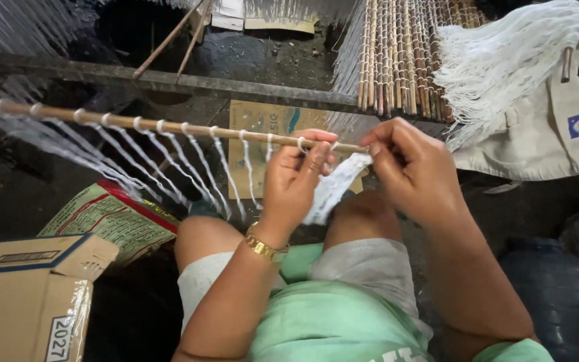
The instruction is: The person ties white yarn onto thin wooden sticks using a repetitive knotting method. They handle bundles of sticks, tie yarn around each stick, and place finished sticks aside. The work is performed by hand while seated on the floor.
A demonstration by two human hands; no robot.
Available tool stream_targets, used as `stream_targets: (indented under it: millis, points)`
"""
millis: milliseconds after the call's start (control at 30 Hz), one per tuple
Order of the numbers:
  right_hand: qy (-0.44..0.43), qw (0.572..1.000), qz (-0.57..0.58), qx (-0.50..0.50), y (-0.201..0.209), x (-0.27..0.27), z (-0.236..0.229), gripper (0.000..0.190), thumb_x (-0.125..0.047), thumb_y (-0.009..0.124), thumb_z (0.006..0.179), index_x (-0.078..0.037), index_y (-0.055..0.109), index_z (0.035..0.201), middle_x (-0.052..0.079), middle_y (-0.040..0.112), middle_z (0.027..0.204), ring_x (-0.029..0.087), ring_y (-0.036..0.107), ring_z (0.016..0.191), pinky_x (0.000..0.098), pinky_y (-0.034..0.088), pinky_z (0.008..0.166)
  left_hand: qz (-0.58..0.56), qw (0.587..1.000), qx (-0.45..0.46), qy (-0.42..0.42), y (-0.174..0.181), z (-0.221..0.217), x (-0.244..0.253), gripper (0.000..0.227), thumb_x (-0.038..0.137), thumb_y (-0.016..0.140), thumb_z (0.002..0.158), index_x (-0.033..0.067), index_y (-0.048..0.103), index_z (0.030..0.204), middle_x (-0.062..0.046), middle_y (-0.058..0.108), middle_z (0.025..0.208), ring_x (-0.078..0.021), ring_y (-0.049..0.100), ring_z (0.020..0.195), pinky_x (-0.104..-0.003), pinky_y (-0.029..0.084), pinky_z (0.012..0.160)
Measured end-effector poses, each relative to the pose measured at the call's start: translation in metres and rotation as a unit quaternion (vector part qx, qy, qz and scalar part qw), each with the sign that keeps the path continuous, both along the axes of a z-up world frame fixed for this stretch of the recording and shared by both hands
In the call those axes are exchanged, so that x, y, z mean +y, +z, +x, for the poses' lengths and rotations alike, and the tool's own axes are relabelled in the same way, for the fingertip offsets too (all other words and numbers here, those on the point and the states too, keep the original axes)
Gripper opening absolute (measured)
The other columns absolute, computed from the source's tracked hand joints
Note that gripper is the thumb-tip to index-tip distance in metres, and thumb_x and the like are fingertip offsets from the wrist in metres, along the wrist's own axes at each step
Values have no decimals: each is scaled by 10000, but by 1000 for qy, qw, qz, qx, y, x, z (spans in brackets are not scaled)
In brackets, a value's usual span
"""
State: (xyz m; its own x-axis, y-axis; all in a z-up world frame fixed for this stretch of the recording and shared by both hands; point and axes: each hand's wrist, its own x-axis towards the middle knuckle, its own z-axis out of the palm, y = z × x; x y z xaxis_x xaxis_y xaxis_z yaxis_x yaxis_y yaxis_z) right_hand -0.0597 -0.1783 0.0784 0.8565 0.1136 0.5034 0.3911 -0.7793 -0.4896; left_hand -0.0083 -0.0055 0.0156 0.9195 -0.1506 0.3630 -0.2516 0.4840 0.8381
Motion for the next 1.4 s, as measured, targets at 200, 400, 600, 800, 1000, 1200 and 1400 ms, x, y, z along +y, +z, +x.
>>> stream_targets:
  millis: [200, 400, 600, 800, 1000, 1200, 1400]
  points:
    - [50, 997, 53, 14, 3, 7, 9, 161, -116, 527, 1076, -72, 682, 1071, 113, 681, 924, 309, 632, 702, 404, 526, 686, 34, 999, -34, -1, 17, -1, 12, 158, 156, 603, 1046, 41, 691, 1110, -40, 696, 807, -4, 531, 678, -173, 496, 645]
    - [-7, 986, 121, 115, 8, 10, 3, 242, -215, 479, 1102, -132, 698, 1164, 65, 555, 704, 190, 513, 668, 375, 509, 694, 243, 968, -46, 31, 10, -6, 4, 389, 291, 884, 773, 23, 602, 771, -93, 523, 580, -183, 464, 552, -323, 404, 531]
    - [0, 980, 149, 134, 9, 9, 0, 241, -216, 488, 1093, -125, 702, 1157, 33, 493, 629, 153, 473, 637, 312, 486, 660, 214, 976, -43, 29, -13, -4, -2, 239, 225, 857, 830, 109, 737, 1002, -17, 551, 598, -95, 481, 525, -231, 435, 515]
    - [12, 984, 139, 115, 2, 3, 0, 165, -132, 628, 1015, -78, 704, 1151, 60, 527, 665, 162, 512, 630, 320, 489, 651, 141, 988, -54, 38, -5, -1, 12, 87, 195, 758, 931, 118, 800, 929, -52, 661, 634, -74, 529, 608, -247, 465, 573]
    - [5, 982, 158, 103, 9, 6, 2, 229, -97, 532, 1017, -81, 712, 1157, 46, 491, 692, 141, 472, 648, 302, 464, 661, 6, 995, 48, -91, -3, -7, 9, 105, 158, 596, 1033, 81, 601, 1103, -77, 775, 831, -10, 626, 672, -155, 470, 611]
    - [-17, 982, 164, 91, 3, 9, 3, 125, -166, 653, 1032, -67, 716, 1075, 52, 501, 677, 123, 470, 623, 276, 459, 616, 126, 992, -26, 20, -2, -10, 4, 232, 174, 805, 873, 74, 738, 1072, -89, 739, 770, -80, 589, 700, -243, 487, 636]
    - [-61, 984, 155, 69, 5, 22, -1, 208, -225, 822, 925, -64, 724, 1015, 14, 480, 632, 104, 470, 567, 268, 424, 556, 169, 971, -146, 83, -16, 0, 2, 149, 202, 729, 965, 129, 797, 1076, -107, 656, 873, -206, 638, 825, -346, 523, 771]
